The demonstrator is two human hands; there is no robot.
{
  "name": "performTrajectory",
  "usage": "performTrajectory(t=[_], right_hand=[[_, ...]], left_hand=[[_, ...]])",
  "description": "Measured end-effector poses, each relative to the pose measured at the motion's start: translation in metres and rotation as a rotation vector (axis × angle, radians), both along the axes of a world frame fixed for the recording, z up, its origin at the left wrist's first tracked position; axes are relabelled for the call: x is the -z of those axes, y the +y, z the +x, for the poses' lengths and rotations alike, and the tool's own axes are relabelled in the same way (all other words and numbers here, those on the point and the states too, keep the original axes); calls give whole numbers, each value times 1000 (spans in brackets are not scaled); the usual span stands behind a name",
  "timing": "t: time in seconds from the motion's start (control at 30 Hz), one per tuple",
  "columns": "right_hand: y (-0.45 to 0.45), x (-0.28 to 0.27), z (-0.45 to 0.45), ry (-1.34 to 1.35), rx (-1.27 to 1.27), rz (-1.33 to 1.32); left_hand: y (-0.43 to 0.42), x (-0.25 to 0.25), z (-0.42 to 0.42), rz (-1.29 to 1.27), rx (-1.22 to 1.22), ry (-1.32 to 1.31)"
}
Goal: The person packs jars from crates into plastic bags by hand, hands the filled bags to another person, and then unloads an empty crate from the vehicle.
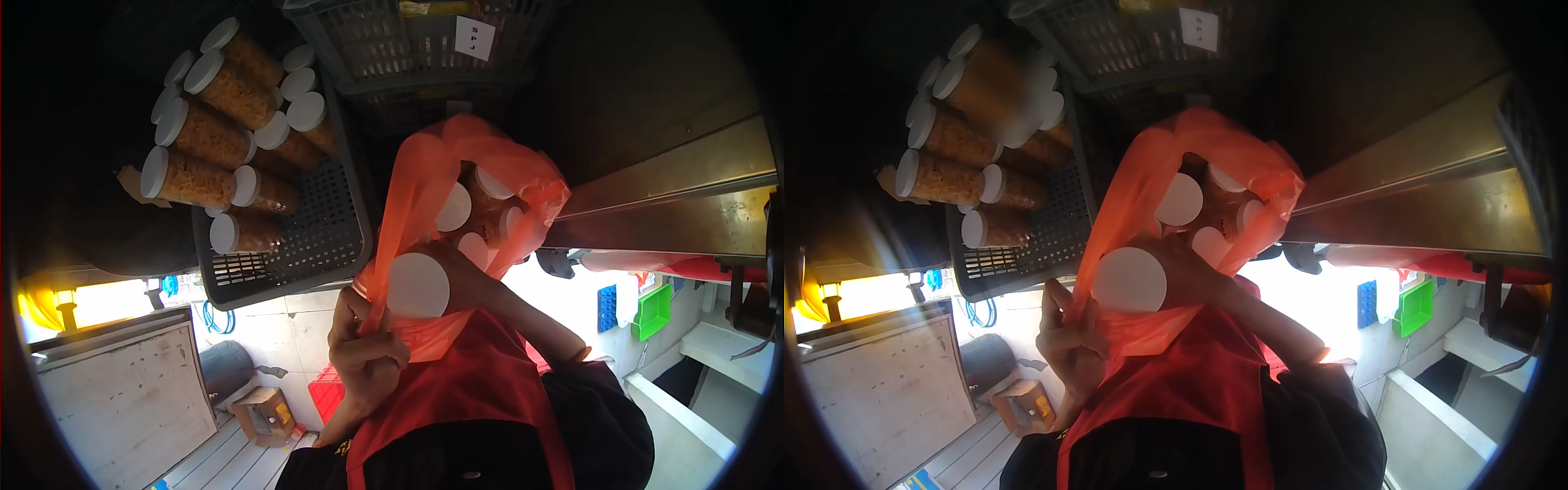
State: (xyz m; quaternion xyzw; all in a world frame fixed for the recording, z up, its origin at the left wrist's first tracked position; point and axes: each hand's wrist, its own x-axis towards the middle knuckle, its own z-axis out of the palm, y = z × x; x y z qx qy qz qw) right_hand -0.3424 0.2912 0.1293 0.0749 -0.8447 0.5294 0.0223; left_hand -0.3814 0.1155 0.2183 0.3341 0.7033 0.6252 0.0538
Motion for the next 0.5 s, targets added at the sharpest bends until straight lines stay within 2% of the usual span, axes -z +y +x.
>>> performTrajectory(t=[0.07,0.1,0.17,0.2,0.27,0.3,0.37,0.4,0.47,0.5], right_hand=[[-2,4,-3,-129,6,286],[1,-8,-3,-117,-32,291],[22,-46,1,-323,33,41],[32,-54,12,-249,86,-195],[31,-80,10,-31,96,-92],[24,-76,1,-24,54,-81],[4,-62,-17,101,-200,531],[-1,-69,-26,116,-220,547],[-10,-91,-44,-202,-705,1238],[-4,-105,-53,-189,-724,1256]], left_hand=[[2,-4,1,-38,-26,8],[2,-6,2,-81,-56,19],[-1,-8,4,-100,-104,-23],[-1,-8,6,-114,-100,-83],[4,-2,6,-40,-214,-48],[4,-2,5,-28,-181,-47],[2,2,3,-27,-136,13],[1,6,5,-10,-159,22],[-2,14,10,48,-141,-59],[-5,10,10,68,-122,-88]])
